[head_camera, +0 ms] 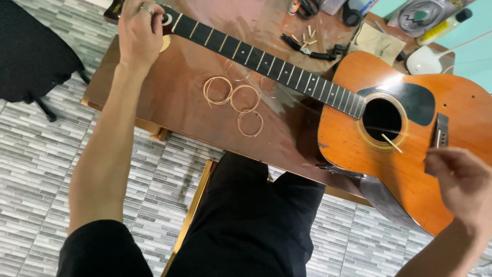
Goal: The person removes a guitar string from the headstock, then winds a new string around a tuning peg. They continue to wind the string and adjust the tuning pegs on the headstock.
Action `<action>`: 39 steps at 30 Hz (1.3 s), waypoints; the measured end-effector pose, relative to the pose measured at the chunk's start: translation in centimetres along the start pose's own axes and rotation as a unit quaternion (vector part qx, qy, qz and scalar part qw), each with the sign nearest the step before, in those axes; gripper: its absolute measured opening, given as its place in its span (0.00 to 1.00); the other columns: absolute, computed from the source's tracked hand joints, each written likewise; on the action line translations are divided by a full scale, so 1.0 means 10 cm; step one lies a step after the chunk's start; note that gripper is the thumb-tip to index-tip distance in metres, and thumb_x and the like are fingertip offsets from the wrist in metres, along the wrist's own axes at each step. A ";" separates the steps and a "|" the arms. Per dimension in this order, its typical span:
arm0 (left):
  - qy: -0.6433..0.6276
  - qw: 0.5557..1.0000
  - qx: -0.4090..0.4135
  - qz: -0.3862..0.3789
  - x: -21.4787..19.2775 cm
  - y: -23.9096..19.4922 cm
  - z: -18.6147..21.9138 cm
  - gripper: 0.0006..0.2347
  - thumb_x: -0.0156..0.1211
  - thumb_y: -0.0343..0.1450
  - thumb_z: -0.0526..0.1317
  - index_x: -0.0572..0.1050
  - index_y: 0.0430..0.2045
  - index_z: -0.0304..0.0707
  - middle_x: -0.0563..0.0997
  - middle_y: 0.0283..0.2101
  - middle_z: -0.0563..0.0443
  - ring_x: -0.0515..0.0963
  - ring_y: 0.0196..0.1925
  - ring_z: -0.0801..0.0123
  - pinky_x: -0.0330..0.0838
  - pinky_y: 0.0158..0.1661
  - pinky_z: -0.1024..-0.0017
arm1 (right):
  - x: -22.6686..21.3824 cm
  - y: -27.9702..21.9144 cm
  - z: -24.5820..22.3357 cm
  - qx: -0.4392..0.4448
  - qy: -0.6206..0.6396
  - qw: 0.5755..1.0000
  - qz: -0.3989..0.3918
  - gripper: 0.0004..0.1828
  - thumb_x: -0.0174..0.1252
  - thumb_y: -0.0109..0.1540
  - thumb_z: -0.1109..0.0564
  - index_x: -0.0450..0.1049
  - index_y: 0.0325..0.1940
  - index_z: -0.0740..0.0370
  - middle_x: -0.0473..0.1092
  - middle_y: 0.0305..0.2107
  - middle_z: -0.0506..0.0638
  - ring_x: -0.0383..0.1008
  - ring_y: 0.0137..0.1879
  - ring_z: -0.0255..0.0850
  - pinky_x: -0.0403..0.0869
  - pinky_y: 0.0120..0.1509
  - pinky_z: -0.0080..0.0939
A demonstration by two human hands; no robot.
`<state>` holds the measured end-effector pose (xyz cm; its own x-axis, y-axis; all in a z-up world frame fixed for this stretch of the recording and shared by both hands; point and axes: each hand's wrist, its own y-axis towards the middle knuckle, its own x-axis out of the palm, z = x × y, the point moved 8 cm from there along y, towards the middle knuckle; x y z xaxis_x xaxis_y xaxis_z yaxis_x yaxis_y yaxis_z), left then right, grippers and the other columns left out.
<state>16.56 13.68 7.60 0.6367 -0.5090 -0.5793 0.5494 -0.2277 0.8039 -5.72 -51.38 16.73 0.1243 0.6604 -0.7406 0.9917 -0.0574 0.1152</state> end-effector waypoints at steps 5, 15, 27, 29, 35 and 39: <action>-0.008 0.999 -0.029 0.019 -0.06 -0.14 -0.01 0.03 0.57 0.77 0.24 0.77 0.36 0.27 0.77 0.38 0.41 0.77 0.40 0.52 0.72 0.40 0.62 | 0.22 -0.42 -0.55 0.020 -0.033 0.999 -0.028 0.04 0.61 0.67 0.73 0.78 0.45 0.78 0.77 0.37 0.62 0.78 0.43 0.45 0.76 0.54 0.37; -0.162 0.965 -0.208 0.001 -0.06 -0.05 -0.34 0.06 0.53 0.74 0.23 0.77 0.35 0.31 0.84 0.36 0.45 0.82 0.36 0.66 0.76 0.36 0.70 | 0.09 -0.83 -0.26 0.023 0.026 0.999 0.037 0.07 0.57 0.70 0.74 0.74 0.53 0.80 0.74 0.40 0.65 0.78 0.45 0.49 0.76 0.55 0.38; -0.091 0.958 -0.270 -0.043 0.20 0.19 -0.59 0.04 0.57 0.66 0.27 0.73 0.27 0.38 0.81 0.27 0.57 0.78 0.28 0.70 0.68 0.27 0.68 | 0.27 -0.73 -0.30 0.022 0.060 0.996 0.058 0.03 0.58 0.72 0.72 0.74 0.49 0.80 0.74 0.40 0.64 0.77 0.43 0.46 0.77 0.55 0.39; -0.051 0.960 -0.260 -0.087 0.36 0.24 -0.74 0.04 0.57 0.67 0.31 0.71 0.24 0.42 0.77 0.25 0.58 0.75 0.27 0.68 0.66 0.26 0.65 | 0.30 -0.53 -0.59 -0.004 -0.014 0.998 0.065 0.03 0.58 0.75 0.71 0.76 0.52 0.78 0.75 0.40 0.61 0.77 0.46 0.45 0.75 0.55 0.40; -0.107 0.945 -0.203 -0.234 0.43 0.59 -0.57 0.08 0.50 0.68 0.28 0.73 0.25 0.45 0.77 0.30 0.58 0.74 0.34 0.69 0.66 0.34 0.66 | 0.69 0.91 -0.87 -0.161 -0.283 0.932 0.156 0.07 0.59 0.76 0.66 0.83 0.49 0.61 0.76 0.36 0.51 0.73 0.42 0.45 0.67 0.46 0.43; -0.114 0.932 -0.212 -0.270 0.54 0.68 -0.57 0.08 0.49 0.69 0.29 0.73 0.25 0.46 0.75 0.27 0.58 0.69 0.28 0.70 0.61 0.28 0.66 | 1.65 2.17 -1.05 -0.184 -0.354 0.914 0.080 0.11 0.47 0.61 0.70 0.63 0.26 0.59 0.61 0.21 0.47 0.55 0.25 0.41 0.51 0.25 0.41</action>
<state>26.85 14.12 9.17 0.1007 -0.5902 -0.8010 0.9519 -0.1770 0.2502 17.46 -33.90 13.93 0.3860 0.0090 -0.9224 0.8968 0.2305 0.3776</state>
